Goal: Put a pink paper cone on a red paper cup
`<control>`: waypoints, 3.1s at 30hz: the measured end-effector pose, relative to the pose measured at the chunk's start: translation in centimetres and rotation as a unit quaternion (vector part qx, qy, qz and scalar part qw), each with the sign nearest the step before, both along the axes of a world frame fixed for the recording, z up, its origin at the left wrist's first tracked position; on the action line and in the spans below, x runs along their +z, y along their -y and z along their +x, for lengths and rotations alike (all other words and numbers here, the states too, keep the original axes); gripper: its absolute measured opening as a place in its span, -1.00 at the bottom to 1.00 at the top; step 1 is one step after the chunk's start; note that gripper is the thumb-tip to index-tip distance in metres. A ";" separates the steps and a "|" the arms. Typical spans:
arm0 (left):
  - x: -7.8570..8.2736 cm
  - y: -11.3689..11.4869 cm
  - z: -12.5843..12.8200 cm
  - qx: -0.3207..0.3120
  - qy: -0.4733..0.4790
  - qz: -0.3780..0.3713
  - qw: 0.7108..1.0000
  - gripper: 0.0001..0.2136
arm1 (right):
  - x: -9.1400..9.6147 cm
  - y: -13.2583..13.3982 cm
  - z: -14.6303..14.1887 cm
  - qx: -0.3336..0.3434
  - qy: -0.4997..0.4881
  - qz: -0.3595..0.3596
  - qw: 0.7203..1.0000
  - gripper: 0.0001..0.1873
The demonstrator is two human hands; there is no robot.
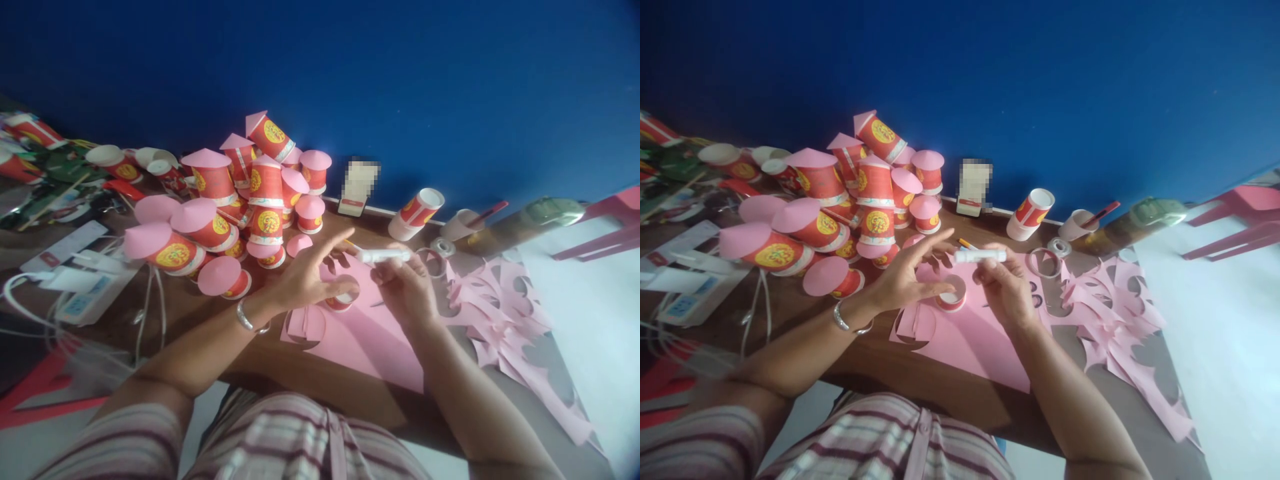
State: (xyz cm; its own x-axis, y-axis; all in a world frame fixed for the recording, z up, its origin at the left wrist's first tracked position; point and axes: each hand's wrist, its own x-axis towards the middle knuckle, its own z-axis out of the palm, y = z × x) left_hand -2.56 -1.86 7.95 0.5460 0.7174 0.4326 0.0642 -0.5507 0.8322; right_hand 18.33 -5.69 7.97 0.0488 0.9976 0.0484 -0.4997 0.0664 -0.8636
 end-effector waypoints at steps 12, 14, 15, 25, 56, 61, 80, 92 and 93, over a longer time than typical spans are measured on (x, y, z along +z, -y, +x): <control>-6.0 1.6 0.2 0.028 -0.137 -0.021 0.990 -0.35 | -0.9 1.5 1.1 -0.089 0.301 0.078 0.946 -0.77; -5.8 1.2 0.3 0.048 -0.140 0.001 0.989 -0.38 | -1.0 1.3 0.8 -0.086 0.316 0.078 0.942 -0.75; -5.8 1.1 0.3 0.059 -0.141 0.010 0.988 -0.39 | -1.1 1.1 0.7 -0.084 0.326 0.074 0.939 -0.75; -7.1 0.8 0.0 0.079 -0.116 0.027 0.990 -0.42 | -2.0 0.5 0.3 -0.083 0.451 0.112 0.882 -0.82; -7.2 0.7 -0.1 0.080 -0.101 0.015 0.991 -0.42 | -3.3 -0.2 0.5 -0.074 0.465 0.088 0.878 -0.81; -7.3 0.8 -0.2 0.086 -0.111 0.012 0.990 -0.41 | -2.8 0.4 0.4 -0.092 0.445 0.089 0.886 -0.84; -7.4 0.9 -0.2 0.104 -0.162 0.007 0.981 -0.38 | -3.0 1.5 0.6 -0.111 0.547 0.155 0.815 -0.90; -7.2 0.8 -0.2 0.093 -0.155 0.001 0.984 -0.37 | -3.0 2.5 0.0 -0.123 0.568 0.241 0.778 -0.88; -7.2 0.7 -0.2 0.092 -0.152 0.002 0.984 -0.38 | -3.0 2.6 -0.1 -0.122 0.572 0.245 0.773 -0.88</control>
State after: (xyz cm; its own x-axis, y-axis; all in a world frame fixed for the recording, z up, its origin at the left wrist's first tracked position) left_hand -2.75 -2.60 0.75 0.5120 0.8146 0.2724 0.4084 -0.5099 0.7571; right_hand 18.26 -8.25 5.00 -0.1210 0.8133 0.5691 0.6515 0.4977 -0.5726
